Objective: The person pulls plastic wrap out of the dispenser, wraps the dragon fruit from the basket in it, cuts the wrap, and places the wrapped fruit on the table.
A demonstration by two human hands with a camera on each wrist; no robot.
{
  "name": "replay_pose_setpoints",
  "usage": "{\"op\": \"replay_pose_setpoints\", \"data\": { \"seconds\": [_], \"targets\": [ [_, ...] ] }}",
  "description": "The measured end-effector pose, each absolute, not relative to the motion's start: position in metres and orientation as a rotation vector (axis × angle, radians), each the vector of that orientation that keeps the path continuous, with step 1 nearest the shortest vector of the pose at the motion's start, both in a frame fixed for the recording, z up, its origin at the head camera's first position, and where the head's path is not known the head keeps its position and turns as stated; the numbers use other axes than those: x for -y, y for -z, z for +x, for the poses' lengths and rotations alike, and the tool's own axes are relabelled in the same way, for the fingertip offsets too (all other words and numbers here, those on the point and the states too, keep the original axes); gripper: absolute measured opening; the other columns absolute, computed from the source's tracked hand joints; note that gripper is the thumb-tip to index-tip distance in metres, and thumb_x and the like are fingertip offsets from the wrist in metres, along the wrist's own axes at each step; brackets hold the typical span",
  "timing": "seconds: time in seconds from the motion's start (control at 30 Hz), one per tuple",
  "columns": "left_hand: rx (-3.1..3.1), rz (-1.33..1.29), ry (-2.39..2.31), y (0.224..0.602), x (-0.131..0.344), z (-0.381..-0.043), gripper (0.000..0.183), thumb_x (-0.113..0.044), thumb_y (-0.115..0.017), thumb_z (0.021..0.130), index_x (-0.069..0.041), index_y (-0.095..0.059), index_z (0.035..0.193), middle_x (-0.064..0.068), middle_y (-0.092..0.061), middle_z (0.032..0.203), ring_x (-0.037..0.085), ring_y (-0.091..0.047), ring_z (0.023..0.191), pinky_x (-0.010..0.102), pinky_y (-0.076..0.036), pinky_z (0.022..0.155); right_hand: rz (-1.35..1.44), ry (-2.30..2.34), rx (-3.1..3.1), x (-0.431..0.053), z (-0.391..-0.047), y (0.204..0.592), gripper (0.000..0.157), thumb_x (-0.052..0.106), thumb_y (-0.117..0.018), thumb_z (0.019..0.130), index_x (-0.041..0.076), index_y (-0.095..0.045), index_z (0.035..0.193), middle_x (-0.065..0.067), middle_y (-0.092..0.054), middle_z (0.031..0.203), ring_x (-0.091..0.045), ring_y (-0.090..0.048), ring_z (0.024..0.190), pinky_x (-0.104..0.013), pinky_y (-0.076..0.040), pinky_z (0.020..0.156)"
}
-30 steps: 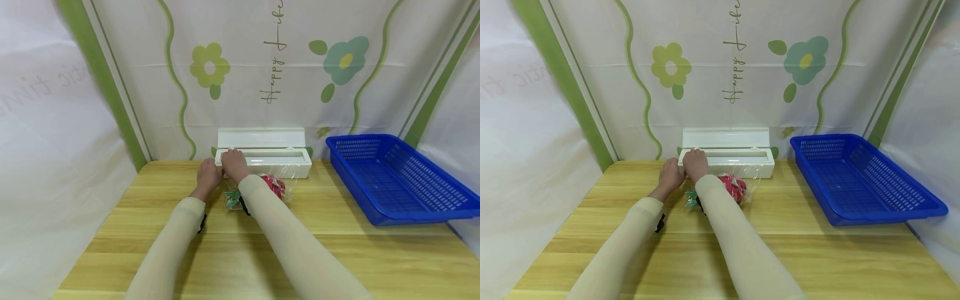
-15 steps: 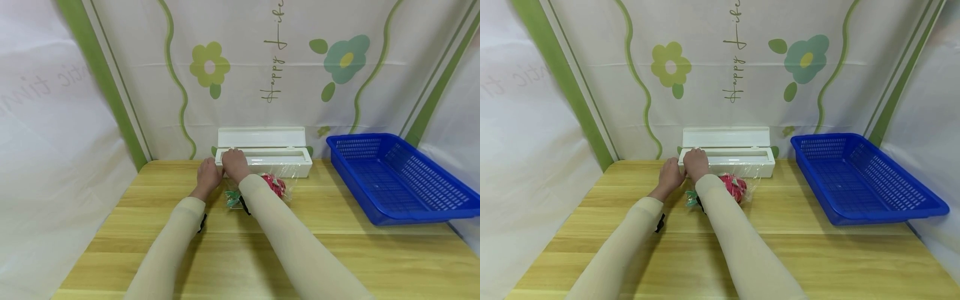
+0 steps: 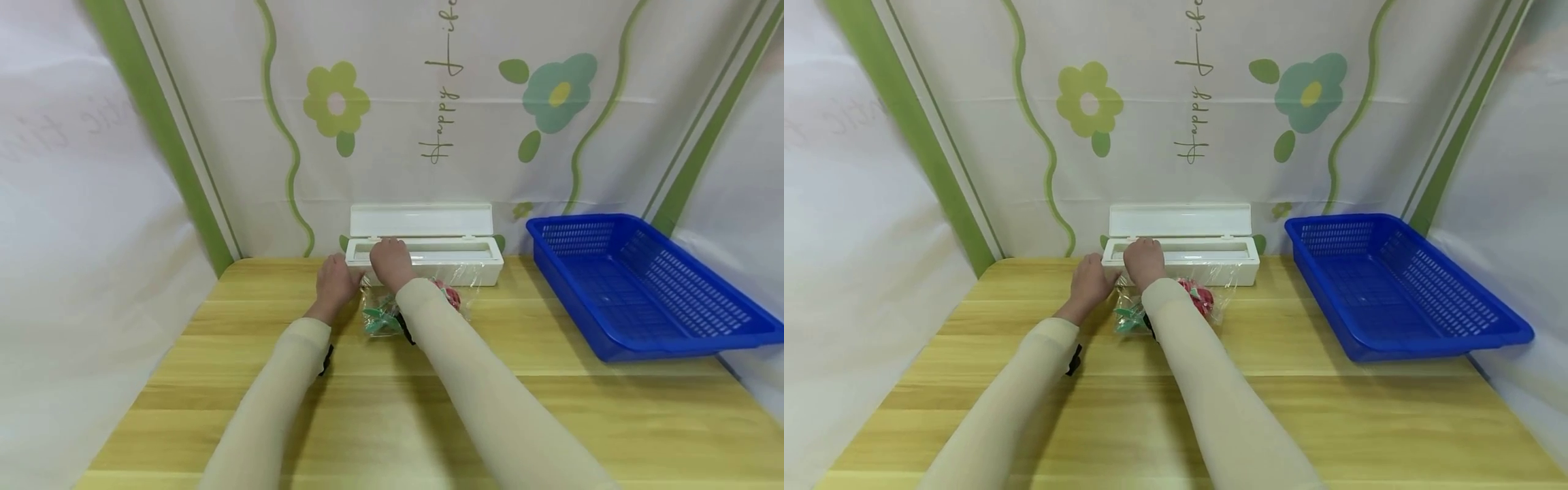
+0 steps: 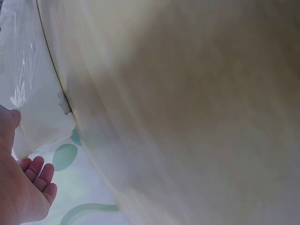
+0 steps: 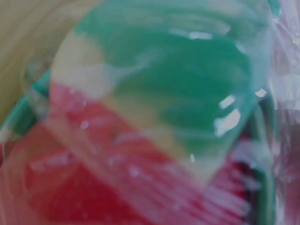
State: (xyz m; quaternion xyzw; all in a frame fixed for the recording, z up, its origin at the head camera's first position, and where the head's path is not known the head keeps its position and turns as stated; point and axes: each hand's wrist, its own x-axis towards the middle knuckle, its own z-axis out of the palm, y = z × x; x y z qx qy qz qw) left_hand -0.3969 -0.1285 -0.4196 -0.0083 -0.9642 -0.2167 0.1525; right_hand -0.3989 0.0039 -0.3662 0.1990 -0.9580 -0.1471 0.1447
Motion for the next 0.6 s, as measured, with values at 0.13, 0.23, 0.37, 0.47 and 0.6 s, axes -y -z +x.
{"op": "replay_pose_setpoints", "data": {
  "seconds": [0.13,0.23,0.37,0.47,0.6],
  "targets": [
    [2.778,-0.045,0.608,0.4184,0.1298,-0.3970,0.043,-0.038,-0.057,0.082,0.001,-0.047,0.097,0.009,-0.044,0.085,0.023,-0.042,0.078,0.035,-0.036,0.071,0.595,0.432,2.777,-0.0062,-0.3966,0.3624,0.017,0.013,-0.049,0.087,0.005,-0.062,0.096,-0.009,-0.059,0.094,-0.022,-0.053,0.085,-0.035,-0.045,0.075],
    [2.784,-0.044,0.598,0.4202,0.1299,-0.3974,0.043,-0.038,-0.057,0.082,0.001,-0.047,0.097,0.008,-0.043,0.085,0.023,-0.041,0.078,0.035,-0.036,0.071,0.600,0.445,2.806,-0.0065,-0.3943,0.3608,0.017,0.014,-0.050,0.087,0.006,-0.062,0.097,-0.009,-0.058,0.096,-0.022,-0.052,0.087,-0.035,-0.044,0.077],
    [2.783,-0.035,0.591,0.4213,0.1297,-0.3978,0.043,-0.038,-0.057,0.082,0.001,-0.046,0.096,0.008,-0.043,0.085,0.023,-0.041,0.078,0.035,-0.035,0.070,0.597,0.464,2.823,-0.0065,-0.3931,0.3589,0.016,0.014,-0.050,0.088,0.006,-0.062,0.097,-0.009,-0.058,0.096,-0.023,-0.052,0.087,-0.036,-0.043,0.078],
    [2.778,-0.033,0.582,0.4215,0.1299,-0.3982,0.043,-0.038,-0.057,0.082,0.001,-0.046,0.096,0.009,-0.043,0.085,0.023,-0.041,0.077,0.035,-0.036,0.070,0.593,0.475,2.813,-0.0067,-0.3940,0.3592,0.017,0.013,-0.050,0.088,0.006,-0.062,0.096,-0.009,-0.059,0.096,-0.022,-0.053,0.087,-0.035,-0.044,0.077],
    [2.776,-0.038,0.570,0.4212,0.1303,-0.3987,0.043,-0.038,-0.057,0.082,0.001,-0.046,0.095,0.009,-0.043,0.084,0.023,-0.042,0.077,0.035,-0.036,0.069,0.586,0.470,2.803,-0.0071,-0.3961,0.3607,0.018,0.013,-0.049,0.087,0.005,-0.062,0.096,-0.010,-0.059,0.095,-0.023,-0.053,0.086,-0.036,-0.044,0.076]
  ]
}}
